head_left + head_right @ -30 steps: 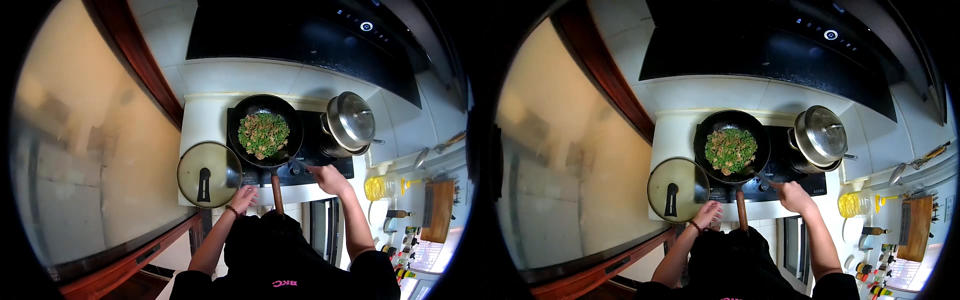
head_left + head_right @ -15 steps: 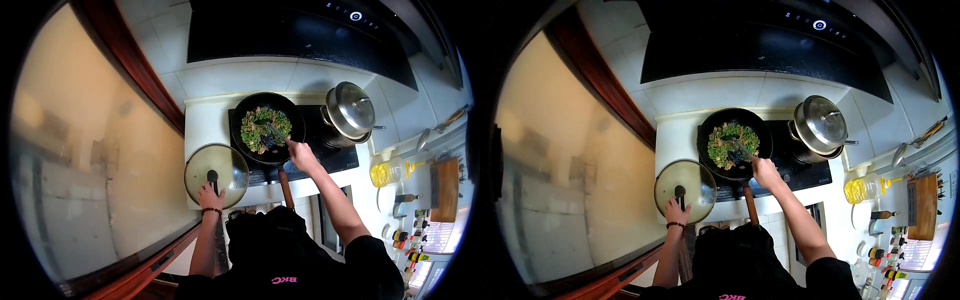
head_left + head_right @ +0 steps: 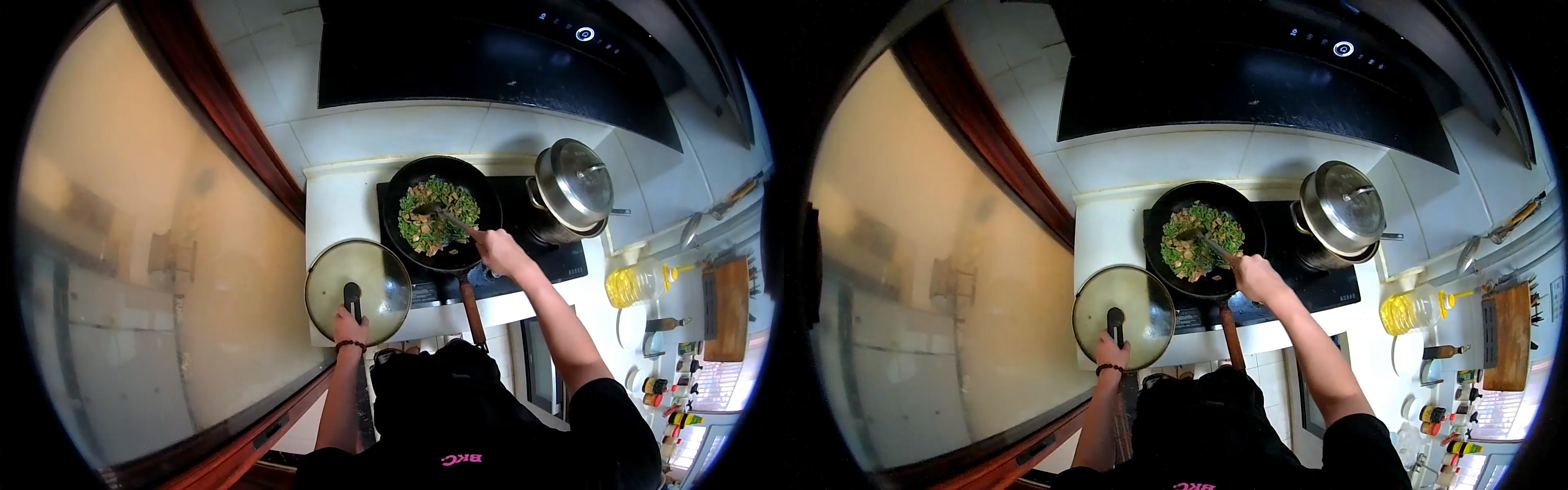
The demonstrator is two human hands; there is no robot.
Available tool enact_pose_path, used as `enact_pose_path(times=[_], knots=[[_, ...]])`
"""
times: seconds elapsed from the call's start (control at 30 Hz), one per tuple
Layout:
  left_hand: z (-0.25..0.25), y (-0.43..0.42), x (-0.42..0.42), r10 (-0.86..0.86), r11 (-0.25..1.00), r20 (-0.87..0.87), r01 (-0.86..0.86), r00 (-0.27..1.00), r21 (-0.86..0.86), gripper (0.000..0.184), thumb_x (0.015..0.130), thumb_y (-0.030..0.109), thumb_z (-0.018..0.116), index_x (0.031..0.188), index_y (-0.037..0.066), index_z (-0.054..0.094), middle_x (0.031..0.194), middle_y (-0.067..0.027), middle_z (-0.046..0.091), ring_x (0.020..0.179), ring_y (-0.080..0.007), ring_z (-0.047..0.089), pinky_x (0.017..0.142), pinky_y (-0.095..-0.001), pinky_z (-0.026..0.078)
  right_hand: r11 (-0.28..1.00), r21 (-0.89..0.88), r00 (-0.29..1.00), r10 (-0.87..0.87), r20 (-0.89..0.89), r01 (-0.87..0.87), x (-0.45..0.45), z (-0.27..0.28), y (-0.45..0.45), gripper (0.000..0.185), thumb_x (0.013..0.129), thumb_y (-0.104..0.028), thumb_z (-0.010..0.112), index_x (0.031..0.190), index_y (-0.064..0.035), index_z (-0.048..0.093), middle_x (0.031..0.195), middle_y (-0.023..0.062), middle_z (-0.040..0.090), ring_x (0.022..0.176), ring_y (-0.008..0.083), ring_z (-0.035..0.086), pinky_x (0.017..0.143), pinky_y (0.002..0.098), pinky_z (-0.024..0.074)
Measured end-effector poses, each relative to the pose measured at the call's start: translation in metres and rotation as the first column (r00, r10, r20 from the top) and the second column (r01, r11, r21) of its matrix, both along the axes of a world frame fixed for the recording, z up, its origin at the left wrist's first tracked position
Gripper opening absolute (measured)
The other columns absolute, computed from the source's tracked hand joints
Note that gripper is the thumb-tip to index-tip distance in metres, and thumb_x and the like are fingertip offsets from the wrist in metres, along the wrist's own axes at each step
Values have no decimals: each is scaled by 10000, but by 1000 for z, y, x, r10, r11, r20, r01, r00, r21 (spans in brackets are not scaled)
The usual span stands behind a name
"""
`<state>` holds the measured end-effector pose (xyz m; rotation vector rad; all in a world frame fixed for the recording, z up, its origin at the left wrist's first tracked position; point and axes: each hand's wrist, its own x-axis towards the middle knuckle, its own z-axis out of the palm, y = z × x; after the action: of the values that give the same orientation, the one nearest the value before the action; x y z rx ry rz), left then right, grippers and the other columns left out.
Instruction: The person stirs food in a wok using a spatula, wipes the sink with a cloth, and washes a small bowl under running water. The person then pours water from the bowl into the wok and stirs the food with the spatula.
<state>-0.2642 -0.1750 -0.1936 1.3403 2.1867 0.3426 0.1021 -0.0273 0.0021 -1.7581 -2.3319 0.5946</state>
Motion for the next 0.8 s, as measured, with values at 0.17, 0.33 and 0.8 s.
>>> enact_pose_path(times=[0.17,0.33,0.8], knots=[[-1,0,0,22,999,15,-23,1000,23,661,839,299,767,1304,-15,417,1153,-281,600,992,-472,654,848,-544,545,992,-115,996,-43,80,52,35,95,-46,408,852,-45,587,1240,-80,707,890,276,678,843,443,678,796,505,554],[-6,4,1,-9,999,-3,9,1000,53,676,839,326,772,1305,-12,417,1148,-283,603,1000,-477,650,845,-545,542,992,-116,991,66,117,-52,56,43,-58,423,823,-25,579,1220,-84,710,860,281,670,824,448,676,783,529,558],[-18,-1,-7,-43,997,76,38,996,63,655,877,297,754,1318,-70,436,1156,-312,615,947,-475,667,812,-523,554,995,-101,1000,-6,-2,6,24,39,-36,414,845,-42,601,1244,-76,704,876,283,674,853,429,687,785,506,557]])
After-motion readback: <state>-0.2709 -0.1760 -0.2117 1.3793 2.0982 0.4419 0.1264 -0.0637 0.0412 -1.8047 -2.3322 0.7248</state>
